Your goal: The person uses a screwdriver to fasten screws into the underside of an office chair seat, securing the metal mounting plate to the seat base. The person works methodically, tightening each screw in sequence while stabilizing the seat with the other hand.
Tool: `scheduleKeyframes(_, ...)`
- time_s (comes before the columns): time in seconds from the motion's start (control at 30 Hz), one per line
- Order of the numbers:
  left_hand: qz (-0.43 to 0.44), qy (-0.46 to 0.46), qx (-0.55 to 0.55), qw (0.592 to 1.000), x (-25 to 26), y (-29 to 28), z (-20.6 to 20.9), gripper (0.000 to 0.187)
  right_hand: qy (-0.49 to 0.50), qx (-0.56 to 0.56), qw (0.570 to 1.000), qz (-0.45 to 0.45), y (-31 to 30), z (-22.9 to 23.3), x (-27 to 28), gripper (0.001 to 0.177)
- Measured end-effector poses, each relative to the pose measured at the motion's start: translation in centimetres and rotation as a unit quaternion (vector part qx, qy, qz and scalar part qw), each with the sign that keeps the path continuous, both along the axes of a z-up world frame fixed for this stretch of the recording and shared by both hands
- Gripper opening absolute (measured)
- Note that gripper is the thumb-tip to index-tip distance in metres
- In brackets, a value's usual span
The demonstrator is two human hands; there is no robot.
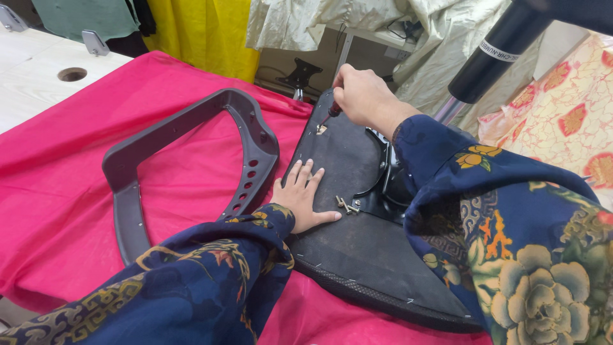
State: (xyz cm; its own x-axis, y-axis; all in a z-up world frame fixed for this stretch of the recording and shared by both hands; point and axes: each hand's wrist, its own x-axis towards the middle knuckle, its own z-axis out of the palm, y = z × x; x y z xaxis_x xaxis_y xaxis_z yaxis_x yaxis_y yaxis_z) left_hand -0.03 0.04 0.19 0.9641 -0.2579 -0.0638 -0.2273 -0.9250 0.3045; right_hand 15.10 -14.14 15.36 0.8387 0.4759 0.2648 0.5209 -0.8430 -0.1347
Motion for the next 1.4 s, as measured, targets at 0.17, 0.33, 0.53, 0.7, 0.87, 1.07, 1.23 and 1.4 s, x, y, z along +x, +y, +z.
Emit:
scheduleKeyframes(0.17, 0.002, -0.004, -0.002, 1.000, -0.1, 0.0, 0.0, 0.118, 0.027, 0.008, 0.999, -0.035, -0.4, -0.3, 0.1, 0.028)
scheduleKeyframes(0.33, 0.006, -0.011, 0.001, 1.000, -0.2, -0.1, -0.1, 0.117, 0.033, 0.008, 0.999, -0.030, -0.1, -0.6, -0.4, 0.030)
scheduleKeyframes(0.53, 0.006, -0.015, 0.000, 1.000, 0.0, -0.2, -0.4, 0.117, 0.083, 0.007, 0.994, -0.065, -0.1, -0.7, -2.6, 0.035)
scheduleKeyframes(0.7, 0.005, -0.056, 0.008, 0.998, -0.1, -0.2, -0.8, 0.115, 0.201, 0.034, 0.966, -0.159, -2.3, -3.1, -4.4, 0.057)
scheduleKeyframes(0.87, 0.006, -0.072, 0.006, 0.997, 0.1, -0.1, -1.4, 0.113, 0.401, 0.309, 0.835, -0.218, -5.2, -8.9, -8.7, 0.066)
scheduleKeyframes(1.07, 0.005, -0.104, 0.002, 0.995, 0.6, -0.3, -2.1, 0.108, 0.398, 0.575, 0.684, -0.209, -7.6, -13.8, -15.1, 0.038)
scheduleKeyframes(1.23, 0.003, -0.174, -0.027, 0.984, 2.4, -0.5, -1.9, 0.106, 0.376, 0.574, 0.695, -0.213, -8.3, -15.3, -17.5, 0.033)
scheduleKeyframes(1.4, -0.041, -0.202, -0.044, 0.978, 4.8, 0.6, -0.5, 0.106, 0.368, 0.571, 0.707, -0.196, -7.9, -15.8, -17.9, 0.033)
